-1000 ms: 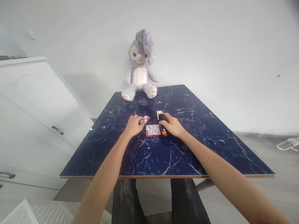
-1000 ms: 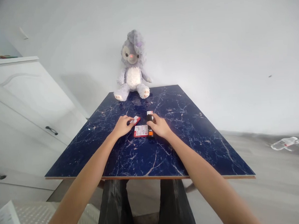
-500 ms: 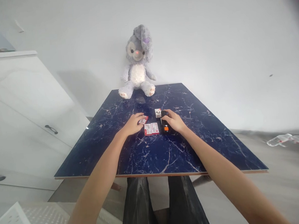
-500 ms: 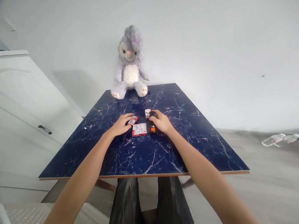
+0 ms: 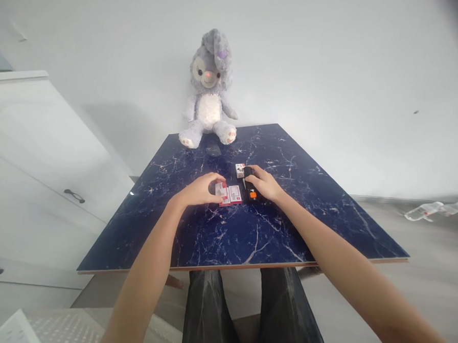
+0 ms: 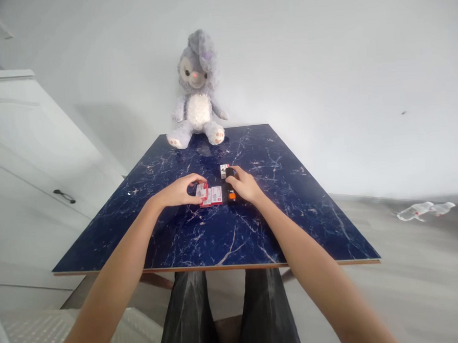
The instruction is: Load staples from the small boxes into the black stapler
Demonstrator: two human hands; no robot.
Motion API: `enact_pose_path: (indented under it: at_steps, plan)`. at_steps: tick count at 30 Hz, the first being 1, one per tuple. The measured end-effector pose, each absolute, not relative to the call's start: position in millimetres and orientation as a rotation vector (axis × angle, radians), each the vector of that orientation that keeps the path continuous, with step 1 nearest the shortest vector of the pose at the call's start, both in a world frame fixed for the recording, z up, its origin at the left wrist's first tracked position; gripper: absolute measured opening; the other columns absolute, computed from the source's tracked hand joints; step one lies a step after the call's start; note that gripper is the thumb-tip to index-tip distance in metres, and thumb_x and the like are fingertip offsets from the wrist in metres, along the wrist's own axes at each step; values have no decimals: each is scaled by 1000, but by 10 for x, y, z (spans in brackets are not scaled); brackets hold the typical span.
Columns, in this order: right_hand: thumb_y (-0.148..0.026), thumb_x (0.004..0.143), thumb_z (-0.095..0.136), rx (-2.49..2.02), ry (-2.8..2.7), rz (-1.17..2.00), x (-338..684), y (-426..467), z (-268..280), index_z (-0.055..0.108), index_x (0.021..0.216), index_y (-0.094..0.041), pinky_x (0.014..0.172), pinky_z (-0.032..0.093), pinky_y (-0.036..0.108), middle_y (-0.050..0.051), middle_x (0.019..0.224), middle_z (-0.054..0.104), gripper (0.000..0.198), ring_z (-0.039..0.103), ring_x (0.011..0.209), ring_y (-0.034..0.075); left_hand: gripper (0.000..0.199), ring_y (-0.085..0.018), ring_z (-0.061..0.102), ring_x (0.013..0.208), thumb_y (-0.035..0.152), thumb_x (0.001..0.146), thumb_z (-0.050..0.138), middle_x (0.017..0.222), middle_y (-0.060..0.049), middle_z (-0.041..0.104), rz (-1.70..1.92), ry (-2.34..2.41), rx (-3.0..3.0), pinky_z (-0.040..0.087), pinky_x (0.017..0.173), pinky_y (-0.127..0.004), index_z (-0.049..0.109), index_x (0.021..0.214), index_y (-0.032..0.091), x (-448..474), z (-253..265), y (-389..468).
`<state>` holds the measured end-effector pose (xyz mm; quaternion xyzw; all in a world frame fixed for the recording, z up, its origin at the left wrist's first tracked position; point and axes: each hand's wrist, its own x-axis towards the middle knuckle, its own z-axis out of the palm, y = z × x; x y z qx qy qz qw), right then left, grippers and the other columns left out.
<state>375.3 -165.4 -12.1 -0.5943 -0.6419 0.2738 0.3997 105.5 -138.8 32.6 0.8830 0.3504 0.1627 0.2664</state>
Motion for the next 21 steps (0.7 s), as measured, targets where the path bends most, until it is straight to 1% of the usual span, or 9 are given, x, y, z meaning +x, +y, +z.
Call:
enact_pose_path:
  at_steps: [2, 4, 8, 11, 14, 16, 21]
  plan:
    - [-39, 83, 54, -1500, -1626, 689, 3749, -1653, -115, 60, 125, -25, 79, 47, 34, 1, 90, 70, 44, 63, 83, 21, 60, -28, 61, 106, 42, 66, 80, 121, -7, 62, 346, 925, 2428, 49, 86, -37, 62, 122, 29, 1140, 335, -1463]
    - [-39, 83, 54, -1500, -1631, 682, 3748, -1653, -112, 60, 124, -25, 79, 46, 33, 1, 90, 70, 43, 63, 83, 21, 61, -28, 62, 101, 40, 64, 81, 117, -7, 63, 295, 934, 2439, 49, 81, -36, 62, 121, 29, 1197, 329, -1503]
    - [-39, 83, 53, -1511, -1634, 687, 3744, -1657, -107, 61, 124, -26, 78, 46, 33, 1, 91, 70, 44, 63, 83, 21, 56, -24, 65, 90, 37, 67, 79, 112, -5, 67, 314, 963, 2370, 48, 73, -34, 61, 120, 28, 1219, 329, -1500]
    - [-39, 84, 54, -1503, -1650, 698, 3730, -1668, -95, 60, 126, -26, 78, 46, 32, 1, 92, 71, 45, 63, 83, 21, 54, -23, 65, 90, 37, 70, 78, 111, -4, 68, 478, 984, 2354, 48, 77, -35, 58, 119, 27, 1236, 321, -1487]
    - [-39, 84, 55, -1515, -1686, 666, 3711, -1686, -69, 61, 126, -24, 77, 45, 32, 1, 90, 71, 45, 63, 82, 20, 59, -24, 64, 94, 37, 70, 79, 114, -5, 67, 596, 976, 2332, 48, 82, -36, 54, 122, 26, 1305, 273, -1496]
    - [-41, 83, 57, -1529, -1714, 634, 3704, -1699, -50, 62, 125, -23, 75, 44, 31, 2, 89, 71, 46, 62, 80, 20, 59, -25, 64, 96, 38, 69, 81, 113, -6, 67, 593, 986, 2323, 48, 83, -37, 54, 120, 26, 1364, 230, -1514]
    - [-43, 84, 61, -1520, -1762, 608, 3715, -1722, -12, 62, 127, -23, 75, 44, 31, 2, 90, 71, 47, 63, 80, 19, 52, -28, 63, 100, 41, 68, 82, 111, -8, 66, 527, 978, 2340, 48, 83, -38, 56, 109, 23, 1442, 184, -1565]
